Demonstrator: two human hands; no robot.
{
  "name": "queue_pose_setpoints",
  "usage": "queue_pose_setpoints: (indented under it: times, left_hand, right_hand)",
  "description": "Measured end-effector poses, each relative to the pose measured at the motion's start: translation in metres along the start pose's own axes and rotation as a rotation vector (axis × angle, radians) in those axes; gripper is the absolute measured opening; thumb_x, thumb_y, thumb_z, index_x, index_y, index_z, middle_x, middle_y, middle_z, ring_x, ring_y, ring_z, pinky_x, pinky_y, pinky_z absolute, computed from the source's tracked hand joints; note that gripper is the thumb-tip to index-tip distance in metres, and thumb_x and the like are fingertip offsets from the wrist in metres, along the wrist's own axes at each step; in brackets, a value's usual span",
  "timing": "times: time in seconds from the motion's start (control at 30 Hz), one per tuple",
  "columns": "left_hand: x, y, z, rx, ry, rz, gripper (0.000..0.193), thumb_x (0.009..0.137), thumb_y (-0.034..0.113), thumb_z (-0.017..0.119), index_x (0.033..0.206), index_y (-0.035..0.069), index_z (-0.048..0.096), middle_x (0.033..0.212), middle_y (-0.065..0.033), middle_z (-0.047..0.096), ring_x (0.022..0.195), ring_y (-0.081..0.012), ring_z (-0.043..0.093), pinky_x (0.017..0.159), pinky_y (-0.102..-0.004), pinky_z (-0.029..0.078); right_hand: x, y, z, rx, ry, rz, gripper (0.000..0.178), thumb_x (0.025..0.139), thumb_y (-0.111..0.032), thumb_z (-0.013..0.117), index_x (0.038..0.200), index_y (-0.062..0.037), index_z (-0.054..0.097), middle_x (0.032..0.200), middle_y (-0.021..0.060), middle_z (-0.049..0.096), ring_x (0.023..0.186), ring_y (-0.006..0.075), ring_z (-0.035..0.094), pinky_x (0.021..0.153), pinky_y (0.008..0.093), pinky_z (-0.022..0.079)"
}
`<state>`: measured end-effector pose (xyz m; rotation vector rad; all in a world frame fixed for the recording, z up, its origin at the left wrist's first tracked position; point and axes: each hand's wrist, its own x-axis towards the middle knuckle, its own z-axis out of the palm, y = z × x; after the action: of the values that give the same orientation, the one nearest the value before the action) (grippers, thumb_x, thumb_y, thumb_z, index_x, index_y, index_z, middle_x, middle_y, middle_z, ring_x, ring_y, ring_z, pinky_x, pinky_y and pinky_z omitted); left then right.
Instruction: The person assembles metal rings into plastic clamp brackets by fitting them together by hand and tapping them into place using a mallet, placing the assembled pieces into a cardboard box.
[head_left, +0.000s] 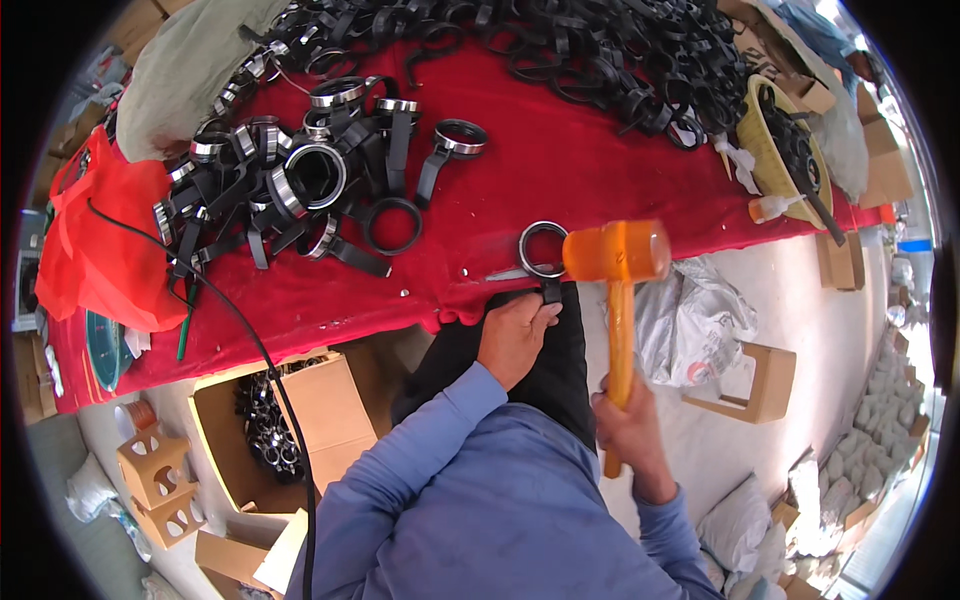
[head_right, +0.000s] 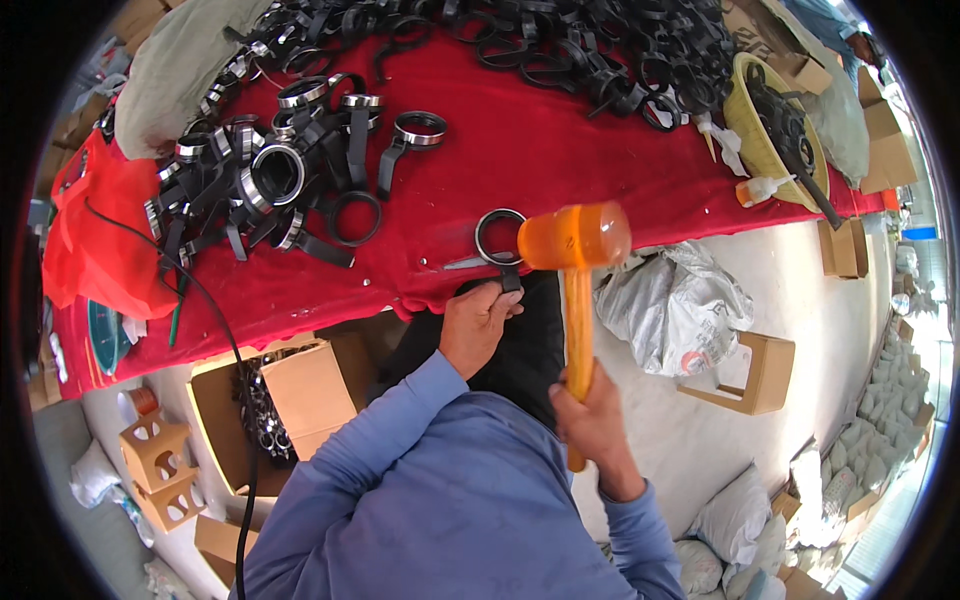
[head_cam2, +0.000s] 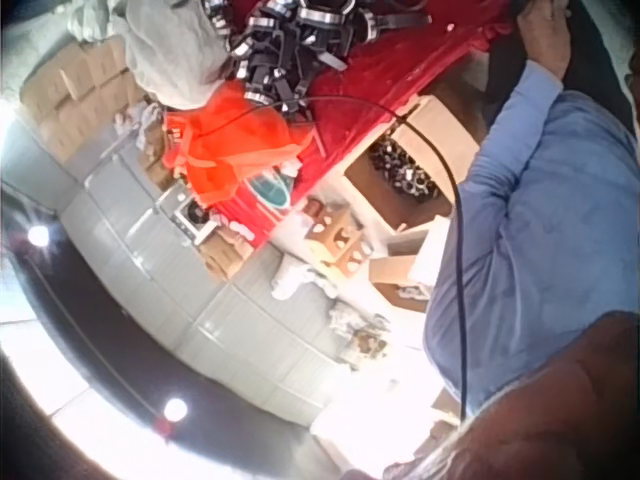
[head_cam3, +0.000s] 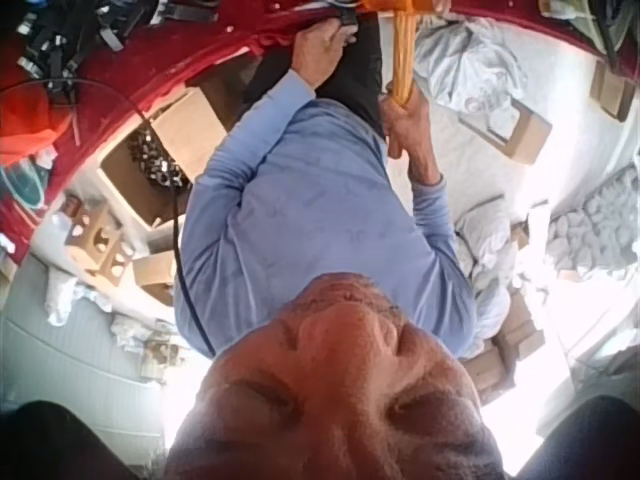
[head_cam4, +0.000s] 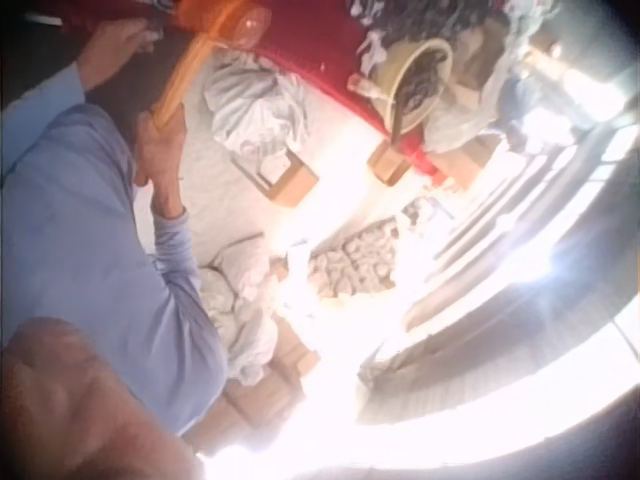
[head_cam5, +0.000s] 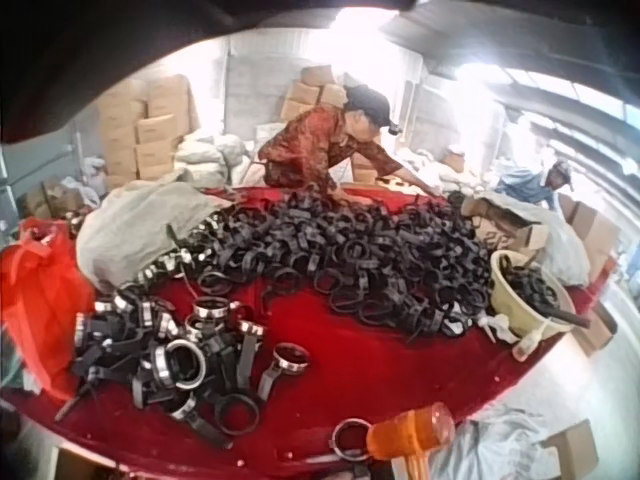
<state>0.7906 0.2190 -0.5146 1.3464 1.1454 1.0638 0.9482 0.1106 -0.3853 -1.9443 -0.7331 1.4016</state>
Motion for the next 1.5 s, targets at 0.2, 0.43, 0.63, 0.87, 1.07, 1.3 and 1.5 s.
queue_pose_setpoints:
  times: [0.2,0.43,0.63,0.87,1.07,1.3,1.5]
  left_hand:
    - [0.000,0.009,-0.005,0.061,0.019,0.008,0.025,0.103,0.020,0.070,0.091,-0.002,0.065,0.086,-0.0198,0.073,0.080,-0.0377,0.074,0.068,-0.0444,0.056]
    - [0.001,0.009,-0.011,0.114,-0.001,0.001,0.025,0.103,0.019,0.070,0.091,-0.002,0.064,0.085,-0.0201,0.073,0.079,-0.0382,0.073,0.068,-0.0451,0.056]
    - [0.002,0.015,-0.007,0.156,0.001,0.033,0.025,0.103,0.021,0.070,0.091,-0.001,0.065,0.085,-0.0206,0.070,0.080,-0.0409,0.070,0.067,-0.0465,0.054]
    - [0.000,0.014,-0.012,0.228,0.022,0.043,0.027,0.102,0.023,0.071,0.091,0.000,0.065,0.083,-0.0206,0.069,0.077,-0.0403,0.069,0.066,-0.0465,0.053]
    - [0.000,0.012,-0.008,0.235,-0.003,0.070,0.028,0.102,0.026,0.070,0.090,0.002,0.064,0.083,-0.0212,0.066,0.078,-0.0439,0.066,0.067,-0.0515,0.051]
    - [-0.001,0.005,-0.008,0.238,0.042,0.164,0.026,0.103,0.026,0.069,0.093,0.002,0.065,0.085,-0.0221,0.067,0.080,-0.0439,0.067,0.068,-0.0520,0.052]
    - [0.001,0.010,-0.016,0.267,0.006,0.086,0.026,0.102,0.026,0.070,0.095,0.001,0.066,0.086,-0.0231,0.068,0.080,-0.0440,0.067,0.069,-0.0516,0.052]
  right_hand:
    - [0.014,-0.060,-0.018,-0.289,0.213,-0.352,0.020,0.091,-0.007,0.069,0.105,-0.0011,0.056,0.077,0.0080,0.060,0.058,0.0147,0.059,0.054,0.0336,0.049]
    - [0.038,-0.155,-0.040,-0.819,-0.015,-0.442,0.029,0.090,-0.015,0.069,0.110,0.0036,0.058,0.077,0.0223,0.062,0.068,0.0344,0.066,0.067,0.0465,0.053]
    - [0.036,-0.129,-0.036,-0.881,-0.083,-0.604,0.029,0.091,-0.008,0.066,0.115,0.0061,0.056,0.084,0.0321,0.067,0.078,0.0536,0.066,0.071,0.0530,0.053]
    - [0.012,-0.161,-0.010,-0.943,-0.098,-0.672,0.024,0.090,-0.007,0.066,0.108,0.0035,0.054,0.078,0.0329,0.062,0.076,0.0539,0.061,0.068,0.0553,0.047]
    - [0.024,-0.130,-0.022,-1.075,-0.177,-0.598,0.020,0.092,-0.006,0.066,0.103,0.0022,0.052,0.076,0.0332,0.061,0.076,0.0564,0.062,0.066,0.0581,0.047]
    - [0.019,-0.050,-0.046,-0.943,-0.075,-0.662,0.020,0.090,-0.004,0.069,0.105,-0.0001,0.057,0.071,0.0280,0.062,0.069,0.0521,0.065,0.060,0.0552,0.051]
    - [0.018,-0.013,-0.034,-0.687,0.012,-0.608,0.017,0.091,-0.008,0.071,0.098,0.0012,0.059,0.073,0.0219,0.063,0.064,0.0412,0.066,0.061,0.0447,0.051]
